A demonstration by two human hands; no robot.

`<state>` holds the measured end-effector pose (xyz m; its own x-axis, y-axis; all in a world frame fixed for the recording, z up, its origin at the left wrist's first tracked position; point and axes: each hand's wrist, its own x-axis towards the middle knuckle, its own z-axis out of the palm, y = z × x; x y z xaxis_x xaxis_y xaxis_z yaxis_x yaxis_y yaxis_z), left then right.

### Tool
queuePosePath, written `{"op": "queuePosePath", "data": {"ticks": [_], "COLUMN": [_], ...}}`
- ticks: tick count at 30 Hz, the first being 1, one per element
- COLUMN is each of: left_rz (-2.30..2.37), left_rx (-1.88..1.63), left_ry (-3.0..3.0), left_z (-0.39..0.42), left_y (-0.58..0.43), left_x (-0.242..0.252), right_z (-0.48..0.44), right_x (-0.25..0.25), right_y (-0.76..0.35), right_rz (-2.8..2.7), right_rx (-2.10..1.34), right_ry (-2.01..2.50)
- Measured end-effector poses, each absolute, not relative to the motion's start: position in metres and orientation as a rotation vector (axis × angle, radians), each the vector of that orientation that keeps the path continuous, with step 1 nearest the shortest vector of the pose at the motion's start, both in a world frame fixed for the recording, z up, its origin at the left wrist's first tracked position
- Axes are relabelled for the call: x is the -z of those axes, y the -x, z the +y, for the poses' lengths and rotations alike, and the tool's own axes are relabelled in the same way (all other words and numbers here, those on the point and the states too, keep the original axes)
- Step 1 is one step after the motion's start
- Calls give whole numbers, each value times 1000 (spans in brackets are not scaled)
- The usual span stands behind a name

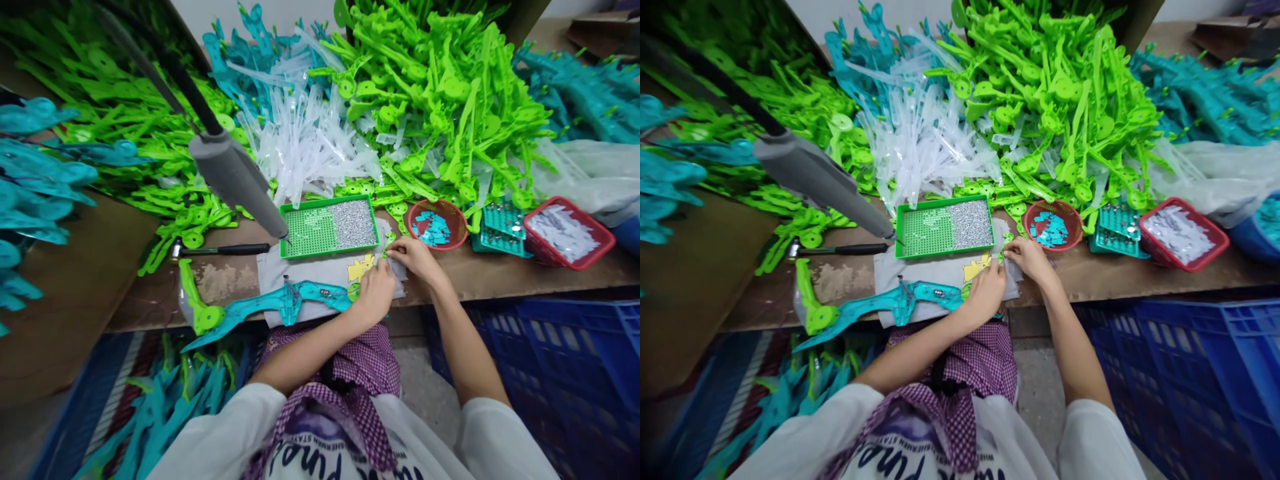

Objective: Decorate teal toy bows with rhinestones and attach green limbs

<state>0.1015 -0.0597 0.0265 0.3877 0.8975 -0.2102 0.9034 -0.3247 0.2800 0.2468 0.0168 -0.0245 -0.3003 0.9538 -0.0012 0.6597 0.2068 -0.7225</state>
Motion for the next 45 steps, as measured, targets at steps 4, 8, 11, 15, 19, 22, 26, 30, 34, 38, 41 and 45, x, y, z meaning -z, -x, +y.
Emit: {"op": "queuePosePath", "data": {"ticks": [4, 8, 11, 15, 19, 22, 26, 30, 34, 38, 41, 45], "left_rz": [1419, 1343, 1271, 1184, 1176, 1203, 1252, 1218, 1169, 1272, 1285, 1260], "left_rx": [41, -203, -364, -369, -334, -379, -439, -386, -332, -389, -375, -311], "left_ry": [-2398, -2274, -2121, -2002, -1980, -1927, -1763, -1705, -1680, -1643, -1625, -1605], "left_z": [-60, -58, -53, -38, -24, -20, -20, -16, -14, -16, -15, -8], "left_y": [-73, -46, -32, -21, -15, -13, -12, -10, -12, -17, -21, -22], "left_x": [-17, 0, 6, 2, 2, 6, 10, 6, 3, 7, 11, 14], "right_z": [15, 15, 14, 13, 12, 10, 8, 6, 5, 4, 3, 3], "right_x": [21, 19, 18, 18, 19, 19, 17, 14, 12, 9, 5, 3], "right_y": [-245, -244, -244, -243, -243, -243, -242, -241, -240, -239, -238, -238], "right_rz": [-2039, -2043, -2034, -2041, -2036, -2063, -2114, -2139, -2150, -2171, -2180, -2188], "right_rx": [-901, -903, -903, -893, -870, -843, -772, -734, -714, -692, -705, -710], "right_ry": [1517, 1537, 1538, 1535, 1539, 1568, 1616, 1656, 1700, 1712, 1747, 1758]}}
